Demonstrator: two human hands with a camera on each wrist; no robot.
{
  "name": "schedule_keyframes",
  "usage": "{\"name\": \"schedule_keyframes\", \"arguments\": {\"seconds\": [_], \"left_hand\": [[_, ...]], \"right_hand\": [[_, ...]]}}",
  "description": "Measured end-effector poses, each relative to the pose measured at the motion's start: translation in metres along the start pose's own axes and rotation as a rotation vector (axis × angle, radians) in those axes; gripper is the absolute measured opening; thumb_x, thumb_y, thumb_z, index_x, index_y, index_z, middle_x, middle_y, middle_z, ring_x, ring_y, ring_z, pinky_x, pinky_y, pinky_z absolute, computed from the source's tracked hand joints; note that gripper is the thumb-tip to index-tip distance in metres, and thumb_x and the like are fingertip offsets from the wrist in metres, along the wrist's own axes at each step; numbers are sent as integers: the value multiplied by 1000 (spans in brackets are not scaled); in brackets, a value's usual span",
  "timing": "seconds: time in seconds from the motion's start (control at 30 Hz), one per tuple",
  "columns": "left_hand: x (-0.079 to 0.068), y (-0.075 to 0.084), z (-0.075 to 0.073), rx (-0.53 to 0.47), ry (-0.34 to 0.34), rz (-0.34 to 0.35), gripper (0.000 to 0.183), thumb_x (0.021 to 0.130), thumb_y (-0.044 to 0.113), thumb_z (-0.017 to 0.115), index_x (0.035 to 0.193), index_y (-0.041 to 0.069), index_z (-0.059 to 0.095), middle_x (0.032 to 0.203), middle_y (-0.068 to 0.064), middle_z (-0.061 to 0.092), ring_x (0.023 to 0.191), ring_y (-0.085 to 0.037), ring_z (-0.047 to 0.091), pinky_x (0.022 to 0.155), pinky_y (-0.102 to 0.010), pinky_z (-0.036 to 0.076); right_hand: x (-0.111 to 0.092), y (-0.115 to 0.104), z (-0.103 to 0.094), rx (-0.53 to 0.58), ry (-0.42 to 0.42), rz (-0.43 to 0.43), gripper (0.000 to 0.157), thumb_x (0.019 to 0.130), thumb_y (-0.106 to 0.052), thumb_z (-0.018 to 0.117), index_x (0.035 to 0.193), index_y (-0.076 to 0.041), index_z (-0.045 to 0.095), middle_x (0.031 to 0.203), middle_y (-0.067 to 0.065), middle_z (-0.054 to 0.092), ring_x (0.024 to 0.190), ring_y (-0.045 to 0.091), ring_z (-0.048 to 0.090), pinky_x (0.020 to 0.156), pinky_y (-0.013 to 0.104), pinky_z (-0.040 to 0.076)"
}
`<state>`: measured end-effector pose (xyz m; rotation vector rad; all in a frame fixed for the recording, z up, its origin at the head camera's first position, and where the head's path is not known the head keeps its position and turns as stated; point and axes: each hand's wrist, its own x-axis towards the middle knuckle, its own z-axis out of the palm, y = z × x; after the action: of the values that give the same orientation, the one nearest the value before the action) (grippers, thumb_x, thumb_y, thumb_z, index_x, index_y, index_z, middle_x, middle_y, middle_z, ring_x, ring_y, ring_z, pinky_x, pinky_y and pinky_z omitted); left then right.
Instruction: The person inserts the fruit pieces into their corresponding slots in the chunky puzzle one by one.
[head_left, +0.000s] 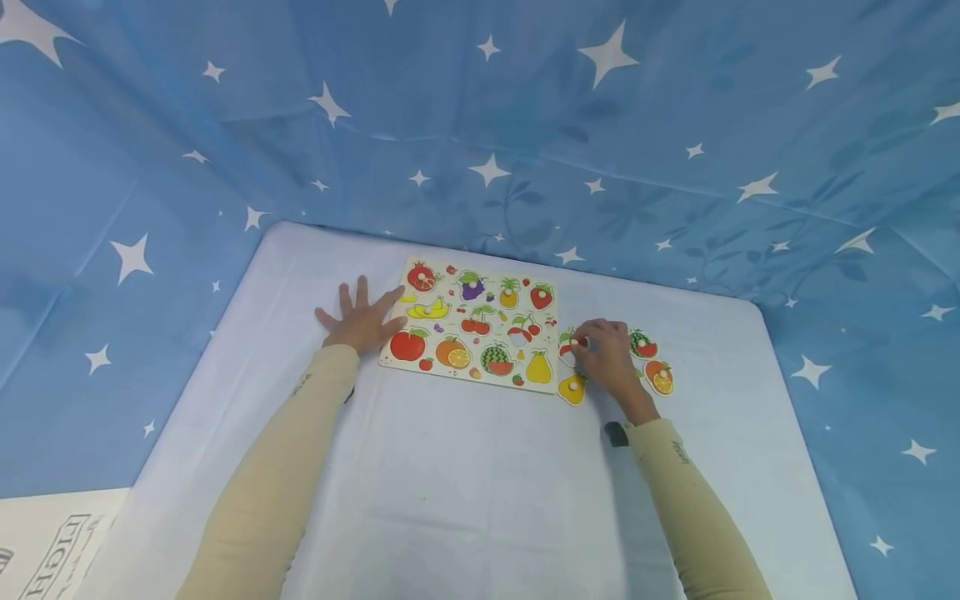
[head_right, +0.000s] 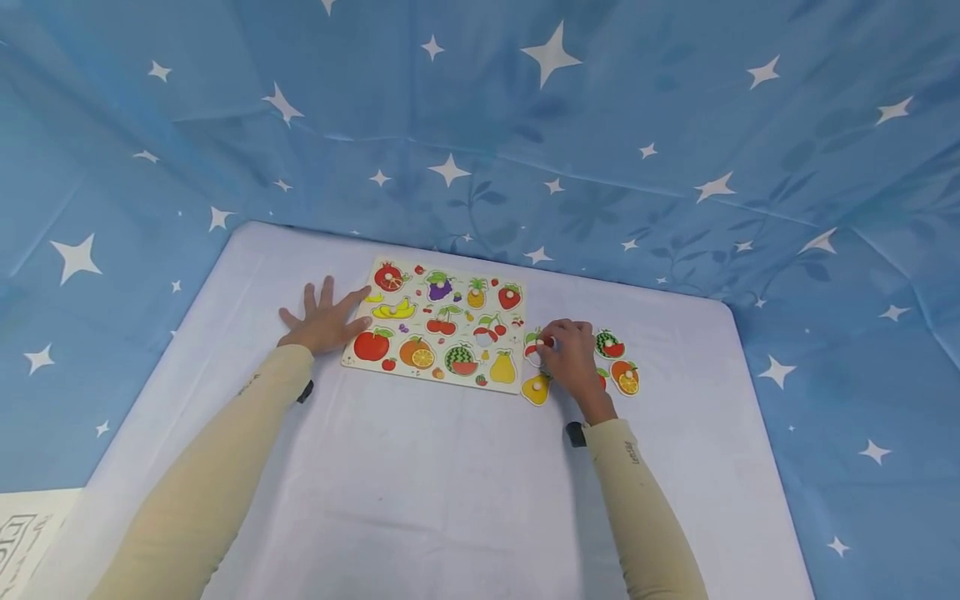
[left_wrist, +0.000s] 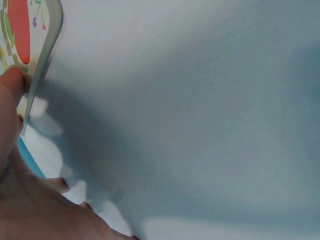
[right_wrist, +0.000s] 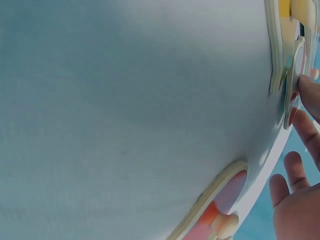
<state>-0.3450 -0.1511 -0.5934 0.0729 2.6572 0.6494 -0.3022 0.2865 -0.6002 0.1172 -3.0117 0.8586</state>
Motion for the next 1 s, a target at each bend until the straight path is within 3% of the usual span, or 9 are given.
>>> {"name": "schedule_keyframes", "arguments": {"seconds": [0.47,0.77,1.0], "left_hand": [[-2,1,-2,-2,-3,3,76,108,47,56,173,33,18,175,-24,-19,156,-54,-23,109,-88,-10],[3,-1,-1,-9,-4,-4,76,108,47,57,173,33,20,175,-24,-18,156,-54,-23,108,-89,-10],[2,-1,-1,-17,-7,3,76,108,47,57,173,33,20,175,-24,-19,156,-54,-23,108,-89,-11]], "right_hand": [[0,-2,-11,19,40,38,7,102,-6,74,106,-1,75,140,19,65,140,42,38,116,66,32],[7,-9,-14,65,26,6,12,103,-8,73,113,-3,75,143,17,65,142,43,37,119,67,26],[17,-23,-8,75,17,-50,6,102,-7,74,103,-1,75,139,20,67,139,46,39,115,70,22]]}}
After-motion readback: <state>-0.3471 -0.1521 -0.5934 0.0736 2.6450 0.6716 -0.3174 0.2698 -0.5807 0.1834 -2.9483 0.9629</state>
